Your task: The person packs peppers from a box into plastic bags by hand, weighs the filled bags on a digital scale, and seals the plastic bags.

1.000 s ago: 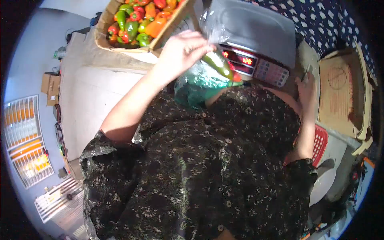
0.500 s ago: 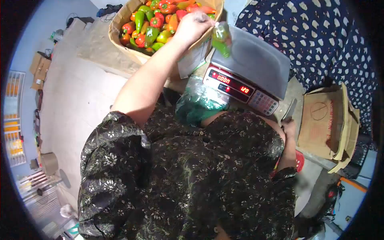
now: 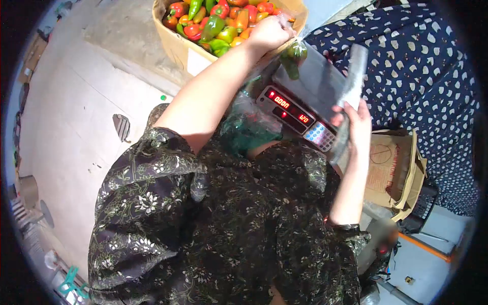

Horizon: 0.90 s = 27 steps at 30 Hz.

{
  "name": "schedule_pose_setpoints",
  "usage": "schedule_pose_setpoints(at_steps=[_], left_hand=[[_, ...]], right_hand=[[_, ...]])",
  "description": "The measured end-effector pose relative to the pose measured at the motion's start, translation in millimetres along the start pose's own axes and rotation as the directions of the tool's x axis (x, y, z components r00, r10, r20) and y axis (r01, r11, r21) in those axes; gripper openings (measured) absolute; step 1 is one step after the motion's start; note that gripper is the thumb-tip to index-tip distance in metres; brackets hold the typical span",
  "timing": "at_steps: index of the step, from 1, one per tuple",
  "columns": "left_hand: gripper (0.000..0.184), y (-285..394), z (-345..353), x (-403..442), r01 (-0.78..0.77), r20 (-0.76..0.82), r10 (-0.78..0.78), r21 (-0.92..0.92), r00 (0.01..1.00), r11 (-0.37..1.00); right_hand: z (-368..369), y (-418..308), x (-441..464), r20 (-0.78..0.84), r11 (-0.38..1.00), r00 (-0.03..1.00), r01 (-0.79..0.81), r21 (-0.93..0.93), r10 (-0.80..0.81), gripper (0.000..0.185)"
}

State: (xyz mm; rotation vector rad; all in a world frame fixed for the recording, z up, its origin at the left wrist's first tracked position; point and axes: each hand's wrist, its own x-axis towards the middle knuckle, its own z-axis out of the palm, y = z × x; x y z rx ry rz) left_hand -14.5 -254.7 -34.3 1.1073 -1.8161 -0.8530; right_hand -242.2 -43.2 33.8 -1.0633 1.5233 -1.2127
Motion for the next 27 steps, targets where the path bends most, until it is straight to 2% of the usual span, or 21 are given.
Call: schedule_pose_setpoints(at_steps=[1,2,4,6,7,10,12,18,22,27], left_hand=[[0.029,-8,7,1,0.026,-0.030,-0.027,-0.016,0.999,1.000],[0.030,-6,8,2,0.042,-0.035,-0.042,0.011,0.998,0.999],[0.032,2,8,0,0.081,-0.043,-0.078,0.072,0.996,0.994],[0.037,23,10,2,0.111,-0.038,-0.108,0.101,0.993,0.989],[0.038,28,10,1,0.119,-0.028,-0.117,0.123,0.993,0.985],[0.041,37,-1,-5,0.194,0.019,-0.200,0.175,0.980,0.965],[0.040,34,2,0,0.216,0.036,-0.227,0.191,0.973,0.957],[0.039,33,4,-4,0.216,0.025,-0.224,0.172,0.974,0.961],[0.034,35,8,-11,0.179,-0.082,-0.172,0.092,0.982,0.980],[0.034,37,12,-13,0.187,-0.057,-0.183,0.073,0.981,0.980]], right_hand=[[29,-8,-1,-0.022,0.992,1.000,0.002,-0.122,-0.005,0.025],[52,-12,2,0.018,0.986,1.000,0.028,-0.162,-0.025,0.029],[84,-16,9,0.090,0.949,0.993,0.105,-0.296,-0.082,0.057],[94,-36,10,0.098,0.894,0.995,0.069,-0.443,-0.028,0.068],[103,-42,9,0.096,0.921,0.995,0.028,-0.389,0.011,0.073],[104,-30,25,0.099,0.821,0.984,0.179,-0.543,-0.149,0.071],[100,-27,33,0.113,0.727,0.977,0.212,-0.653,-0.183,0.071],[108,-25,41,0.151,0.624,0.967,0.249,-0.741,-0.206,0.072],[114,-18,47,0.129,0.534,0.974,0.211,-0.819,-0.187,0.071],[128,-15,50,0.133,0.261,0.954,0.206,-0.943,-0.269,0.071]])
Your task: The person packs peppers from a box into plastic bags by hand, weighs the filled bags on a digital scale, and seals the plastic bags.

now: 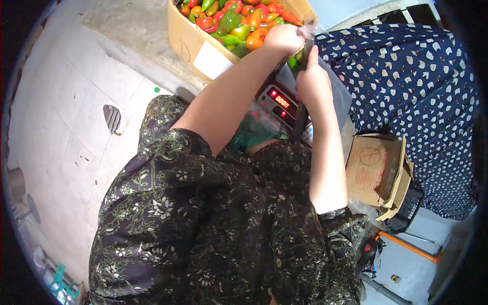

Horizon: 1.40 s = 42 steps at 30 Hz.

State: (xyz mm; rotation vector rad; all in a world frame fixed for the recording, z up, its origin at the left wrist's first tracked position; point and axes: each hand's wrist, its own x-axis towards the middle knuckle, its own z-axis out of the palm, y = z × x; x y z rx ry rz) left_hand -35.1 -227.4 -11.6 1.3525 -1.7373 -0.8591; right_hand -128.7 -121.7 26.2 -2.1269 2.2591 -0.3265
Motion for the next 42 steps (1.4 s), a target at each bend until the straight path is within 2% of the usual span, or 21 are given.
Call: schedule_pose_setpoints(at_steps=[8,11,15,17,19,22,23,26,28,29,31,32,33,34,35,36,37,38,39,41,42], left_hand=[[0.033,-4,1,-1,-0.068,0.020,0.067,0.049,0.998,0.996],[0.033,-10,4,0,-0.130,-0.101,0.128,-0.014,0.987,0.991],[0.032,-10,8,3,-0.146,-0.199,0.109,-0.185,0.974,0.972],[0.032,-7,8,7,-0.099,-0.142,0.087,-0.083,0.986,0.992],[0.032,-17,15,16,-0.094,-0.157,0.089,-0.025,0.984,0.995],[0.032,-10,9,10,-0.094,-0.110,0.102,0.076,0.989,0.993],[0.037,-12,13,15,-0.220,-0.148,0.222,0.029,0.964,0.975],[0.041,-29,13,33,-0.465,-0.065,0.474,0.121,0.878,0.877],[0.032,-17,12,21,-0.256,-0.332,0.228,-0.042,0.915,0.966],[0.028,-10,11,15,-0.166,-0.441,0.088,-0.140,0.893,0.976],[0.025,-5,8,11,-0.165,-0.356,0.100,-0.158,0.929,0.974],[0.024,-2,6,10,-0.165,-0.307,0.107,-0.169,0.946,0.972],[0.024,1,5,11,-0.156,-0.287,0.101,-0.176,0.953,0.972],[0.025,1,2,12,-0.150,-0.261,0.099,-0.184,0.960,0.971],[0.026,4,2,12,-0.143,-0.230,0.098,-0.191,0.968,0.971],[0.026,6,5,12,-0.111,-0.229,0.080,-0.128,0.970,0.985],[0.027,3,10,10,-0.154,-0.267,0.084,-0.255,0.960,0.954],[0.020,4,10,11,-0.282,-0.304,0.209,-0.218,0.929,0.934],[0.036,-10,13,31,-0.196,-0.180,0.174,-0.116,0.968,0.974],[0.035,-26,16,40,-0.285,-0.190,0.276,-0.020,0.942,0.958],[0.042,-2,9,25,-0.203,-0.134,0.188,-0.114,0.973,0.973]], right_hand=[[-6,4,53,0.130,0.974,0.991,-0.040,0.225,0.011,0.052],[7,11,65,-0.009,0.995,0.999,0.039,0.091,-0.038,0.052],[-4,45,40,0.226,0.604,0.970,-0.126,0.787,-0.093,0.057],[2,66,17,0.086,0.346,0.993,-0.108,0.932,0.078,0.060],[20,107,5,0.029,0.328,0.980,-0.094,0.940,0.199,0.047],[50,164,-11,0.174,0.532,0.934,-0.322,0.783,0.311,0.048],[60,177,-16,0.200,0.582,0.905,-0.398,0.709,0.375,0.055],[91,210,-15,0.098,0.727,0.942,-0.310,0.612,0.320,0.062],[119,231,-5,-0.105,0.848,0.979,-0.094,0.522,0.173,0.064],[119,232,-5,-0.037,0.883,0.975,-0.184,0.432,0.221,0.062],[72,189,-5,0.072,0.911,0.939,-0.344,0.228,0.336,0.061],[90,198,0,-0.180,0.967,0.950,-0.253,0.041,0.256,0.062],[77,175,-3,-0.228,0.987,0.961,-0.161,-0.002,0.157,0.063],[70,143,0,-0.215,0.991,0.967,-0.132,0.037,0.137,0.065],[80,135,3,-0.297,0.976,0.947,0.171,0.134,-0.125,0.070],[74,102,0,-0.317,0.944,0.926,0.272,0.186,-0.204,0.075],[72,73,-3,-0.060,0.961,0.982,0.188,0.203,-0.179,0.085],[76,49,-10,-0.109,0.936,0.983,0.175,0.306,-0.148,0.095],[97,37,-14,-0.285,0.899,0.952,0.218,0.380,-0.110,0.098],[97,26,-14,-0.211,0.879,0.967,-0.023,0.475,0.140,0.088],[91,27,-13,-0.148,0.851,0.968,-0.099,0.516,0.202,0.079]])
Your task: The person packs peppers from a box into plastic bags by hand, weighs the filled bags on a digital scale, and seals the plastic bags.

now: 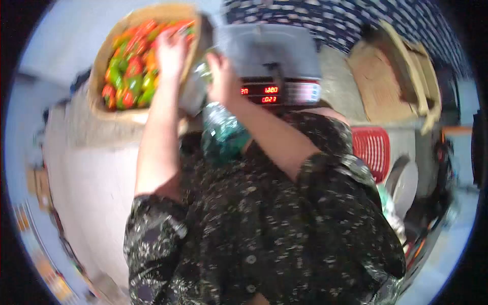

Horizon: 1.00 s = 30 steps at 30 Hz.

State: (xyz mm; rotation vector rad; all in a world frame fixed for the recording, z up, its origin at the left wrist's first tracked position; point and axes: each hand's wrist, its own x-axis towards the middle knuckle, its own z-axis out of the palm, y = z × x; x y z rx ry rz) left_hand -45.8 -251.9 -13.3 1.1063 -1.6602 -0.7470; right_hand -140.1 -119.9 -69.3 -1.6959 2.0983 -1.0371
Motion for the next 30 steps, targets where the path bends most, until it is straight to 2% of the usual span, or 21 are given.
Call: schedule_pose_setpoints(at_steps=[2,3,4,5,7,9,10,11,13,16,17,19,20,21,22,23,24,26,28,29,30], left_hand=[[0.052,-35,2,16,-0.057,-0.013,0.058,0.057,0.998,0.997],[0.049,-23,2,10,-0.021,-0.004,0.021,-0.076,1.000,0.997],[0.045,-18,0,7,0.026,0.054,-0.019,-0.124,0.998,0.992],[0.039,-32,0,14,-0.025,0.074,0.032,-0.095,0.997,0.995],[0.033,-51,-2,13,0.067,0.157,-0.056,-0.066,0.986,0.996],[0.033,-53,-4,16,0.045,0.142,-0.035,-0.062,0.989,0.997],[0.033,-51,-4,14,0.047,0.155,-0.032,-0.090,0.987,0.995],[0.033,-52,-6,15,0.050,0.160,-0.031,-0.117,0.987,0.992],[0.032,-56,-15,19,0.090,0.199,-0.061,-0.139,0.978,0.986],[0.030,-52,-17,17,0.051,0.196,-0.032,-0.096,0.980,0.994],[0.029,-49,-17,16,0.060,0.204,-0.041,-0.087,0.978,0.994],[0.030,-51,-16,19,0.122,0.211,-0.093,-0.131,0.973,0.984],[0.029,-52,-16,20,0.118,0.227,-0.085,-0.135,0.970,0.984],[0.029,-52,-18,20,0.114,0.238,-0.079,-0.138,0.968,0.984],[0.030,-49,-17,18,0.126,0.246,-0.089,-0.138,0.965,0.982],[0.030,-38,-17,14,0.114,0.245,-0.093,-0.073,0.965,0.991],[0.030,-23,-15,6,0.103,0.249,-0.098,-0.007,0.964,0.995],[0.030,-12,-11,-1,0.074,0.249,-0.091,0.080,0.964,0.994],[0.029,-22,-14,6,0.054,0.260,-0.071,0.071,0.963,0.996],[0.028,-26,-15,9,0.074,0.276,-0.076,0.018,0.958,0.997],[0.027,-22,-15,6,0.095,0.284,-0.089,-0.009,0.955,0.995]], right_hand=[[-12,2,3,0.005,0.984,0.991,-0.134,0.117,0.134,0.068],[-14,5,5,-0.006,0.964,0.984,-0.174,0.199,0.179,0.065],[-13,11,9,-0.142,0.949,0.974,-0.132,0.287,0.179,0.055],[-9,18,11,-0.269,0.929,0.946,-0.076,0.361,0.182,0.044],[4,30,10,-0.289,0.835,0.870,-0.215,0.506,0.399,0.024],[20,41,14,-0.264,0.748,0.819,-0.270,0.606,0.510,0.014],[20,46,15,-0.181,0.679,0.829,-0.285,0.677,0.529,0.007],[22,49,13,-0.141,0.585,0.832,-0.246,0.773,0.537,0.004],[10,41,11,-0.198,0.603,0.823,-0.203,0.772,0.532,0.005],[-10,31,-1,-0.143,0.532,0.810,-0.230,0.815,0.569,0.006],[-20,33,-5,-0.140,0.537,0.849,-0.187,0.822,0.509,0.006],[-55,36,-22,-0.138,0.541,0.912,-0.102,0.835,0.385,0.007],[-77,49,-31,-0.063,0.496,0.967,-0.070,0.865,0.247,0.010],[-121,57,-46,0.106,0.439,0.981,-0.167,0.883,0.160,0.013],[-184,66,-60,0.190,0.645,0.978,-0.202,0.737,0.090,0.018],[-225,85,-79,0.182,0.632,0.983,-0.162,0.758,0.033,0.021],[-268,105,-95,0.239,0.648,0.966,-0.243,0.722,0.096,0.025],[-357,153,-140,0.177,0.712,0.983,-0.152,0.685,0.040,0.031],[-431,192,-190,0.264,0.786,0.959,-0.240,0.569,0.102,0.021],[-451,203,-213,0.253,0.798,0.941,-0.325,0.507,0.223,0.019],[-468,220,-234,0.335,0.769,0.882,-0.458,0.446,0.331,0.017]])
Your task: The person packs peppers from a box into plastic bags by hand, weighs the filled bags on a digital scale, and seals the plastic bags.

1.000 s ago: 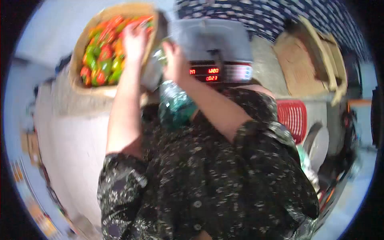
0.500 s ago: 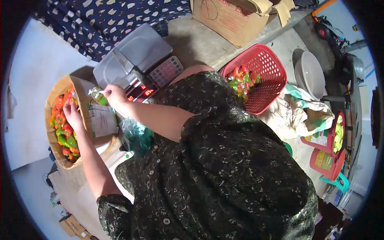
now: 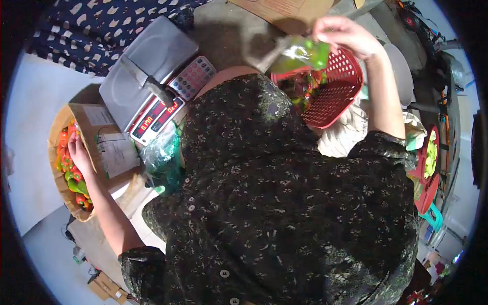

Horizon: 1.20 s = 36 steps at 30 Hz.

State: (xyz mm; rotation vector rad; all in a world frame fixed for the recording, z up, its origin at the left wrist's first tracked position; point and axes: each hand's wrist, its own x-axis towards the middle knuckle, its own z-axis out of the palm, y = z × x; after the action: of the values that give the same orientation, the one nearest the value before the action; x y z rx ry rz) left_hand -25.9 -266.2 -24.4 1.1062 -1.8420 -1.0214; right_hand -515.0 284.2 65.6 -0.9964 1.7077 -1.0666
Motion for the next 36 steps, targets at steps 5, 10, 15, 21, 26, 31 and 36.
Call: schedule_pose_setpoints(at_steps=[5,10,15,21,26,31,36], left_hand=[[0.022,-17,-10,2,0.000,0.015,0.002,-0.086,1.000,0.996],[0.023,-8,-8,-7,0.002,-0.017,-0.002,-0.034,1.000,0.999],[0.025,7,3,-20,-0.065,-0.077,0.076,0.138,0.994,0.988],[0.017,15,8,-27,-0.149,-0.163,0.166,0.114,0.973,0.982],[0.009,94,28,-102,-0.462,-0.227,0.492,0.176,0.840,0.869],[0.021,77,33,-220,-0.025,0.545,-0.099,0.216,0.832,0.976],[0.032,-18,62,-273,0.514,0.359,-0.443,-0.132,0.822,0.848]], right_hand=[[-34,111,-39,-0.265,0.733,0.765,-0.641,-0.227,0.586,0.023],[-45,267,-54,-0.397,0.663,0.804,-0.592,-0.457,0.444,0.037],[56,205,10,-0.320,0.838,0.774,-0.494,0.234,0.546,0.047],[142,176,76,0.031,0.673,0.928,-0.291,0.680,0.371,0.056],[133,202,57,0.043,0.700,0.895,-0.376,0.608,0.443,0.052],[118,212,29,-0.002,0.725,0.842,-0.463,0.511,0.539,0.051],[108,217,19,-0.011,0.736,0.815,-0.517,0.438,0.579,0.050]])
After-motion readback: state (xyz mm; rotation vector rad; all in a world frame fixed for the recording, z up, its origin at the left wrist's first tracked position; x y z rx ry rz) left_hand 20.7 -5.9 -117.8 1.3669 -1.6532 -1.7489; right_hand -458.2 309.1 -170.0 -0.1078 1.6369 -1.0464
